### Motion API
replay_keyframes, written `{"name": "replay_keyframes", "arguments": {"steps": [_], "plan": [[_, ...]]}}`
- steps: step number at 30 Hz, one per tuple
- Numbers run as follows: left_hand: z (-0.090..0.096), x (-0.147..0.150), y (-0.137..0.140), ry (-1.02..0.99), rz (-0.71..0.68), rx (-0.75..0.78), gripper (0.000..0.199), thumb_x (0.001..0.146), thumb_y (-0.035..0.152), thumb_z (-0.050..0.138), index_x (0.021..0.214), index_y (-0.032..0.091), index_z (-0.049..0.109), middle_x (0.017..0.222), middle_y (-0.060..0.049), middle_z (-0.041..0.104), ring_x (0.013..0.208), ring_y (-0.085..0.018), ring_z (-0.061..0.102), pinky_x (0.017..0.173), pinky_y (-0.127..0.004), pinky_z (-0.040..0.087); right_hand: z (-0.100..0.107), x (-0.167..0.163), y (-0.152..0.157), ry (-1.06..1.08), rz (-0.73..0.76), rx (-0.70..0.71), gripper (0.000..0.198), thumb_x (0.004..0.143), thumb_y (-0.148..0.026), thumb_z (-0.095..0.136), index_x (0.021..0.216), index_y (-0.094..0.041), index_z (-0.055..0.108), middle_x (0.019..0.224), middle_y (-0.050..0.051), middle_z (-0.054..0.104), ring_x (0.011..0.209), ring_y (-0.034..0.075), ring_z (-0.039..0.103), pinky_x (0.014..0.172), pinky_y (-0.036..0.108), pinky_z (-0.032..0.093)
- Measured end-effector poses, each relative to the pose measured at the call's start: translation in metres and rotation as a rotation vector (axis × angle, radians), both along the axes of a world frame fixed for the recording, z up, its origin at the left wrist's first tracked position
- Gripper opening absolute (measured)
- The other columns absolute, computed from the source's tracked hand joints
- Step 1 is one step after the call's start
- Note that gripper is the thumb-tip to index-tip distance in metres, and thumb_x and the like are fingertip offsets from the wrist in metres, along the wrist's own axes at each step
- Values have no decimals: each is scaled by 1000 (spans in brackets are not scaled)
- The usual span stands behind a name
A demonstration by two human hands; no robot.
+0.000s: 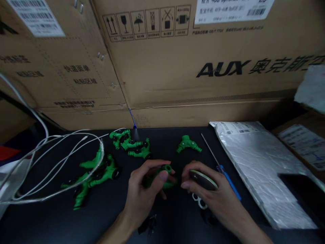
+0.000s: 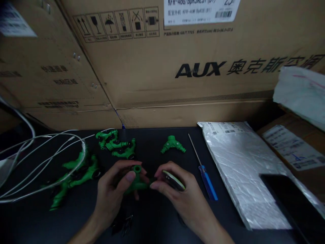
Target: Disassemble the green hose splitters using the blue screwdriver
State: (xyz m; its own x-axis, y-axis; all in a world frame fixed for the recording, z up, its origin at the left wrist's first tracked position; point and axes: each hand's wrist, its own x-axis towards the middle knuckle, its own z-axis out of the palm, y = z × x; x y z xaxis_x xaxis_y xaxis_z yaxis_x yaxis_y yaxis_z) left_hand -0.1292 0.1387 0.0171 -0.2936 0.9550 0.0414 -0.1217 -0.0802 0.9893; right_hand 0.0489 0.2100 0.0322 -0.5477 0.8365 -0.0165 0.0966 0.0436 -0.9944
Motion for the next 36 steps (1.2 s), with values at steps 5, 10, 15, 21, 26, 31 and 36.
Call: {"name": "replay_keyframes", "arguments": {"steps": [5,10,15,21,26,31,36], "plan": [[3,4,-2,-127,-57,52,29,92,44,74,104,18,72,86,-6,77,80,-22,77,61,-30,68,-2,-5,-5,58,9,-26,18,82,-35,83,86,-21,71,101,2,74,97,18,69,87,28,53],[5,9,-1,-173,-83,121,25,90,40,77,101,18,71,87,-4,78,79,-20,77,65,-31,69,-4,-1,-3,185,-2,-111,23,83,-36,83,93,-21,69,111,4,73,97,18,71,88,31,56],[11,13,1,-261,-166,138,27,88,40,79,100,18,72,88,-5,78,80,-22,77,69,-36,69,-9,3,4,315,62,-164,34,85,-41,80,105,-24,59,105,1,69,80,15,69,76,33,60],[31,9,1,-311,-431,21,23,86,39,81,94,18,80,96,-7,79,90,-23,76,88,-39,63,1,19,17,258,176,-108,27,82,-34,84,92,-20,63,98,0,67,81,13,67,76,29,58],[51,1,-5,-95,-506,-120,19,83,34,84,94,18,83,92,-8,82,93,-22,76,92,-34,57,15,33,21,157,263,-47,21,81,-27,84,88,-18,67,95,0,68,82,12,68,78,29,58],[51,-4,3,265,-325,-128,27,84,38,81,103,19,82,99,-7,82,98,-24,75,92,-34,55,26,59,24,145,248,8,19,82,-25,85,85,-17,68,97,2,71,82,14,71,76,30,59],[22,14,35,836,-572,54,28,98,36,66,116,17,78,112,-10,80,103,-26,75,92,-35,53,23,92,32,305,116,83,14,87,-17,79,87,-19,65,97,1,71,74,12,71,70,27,58]]}}
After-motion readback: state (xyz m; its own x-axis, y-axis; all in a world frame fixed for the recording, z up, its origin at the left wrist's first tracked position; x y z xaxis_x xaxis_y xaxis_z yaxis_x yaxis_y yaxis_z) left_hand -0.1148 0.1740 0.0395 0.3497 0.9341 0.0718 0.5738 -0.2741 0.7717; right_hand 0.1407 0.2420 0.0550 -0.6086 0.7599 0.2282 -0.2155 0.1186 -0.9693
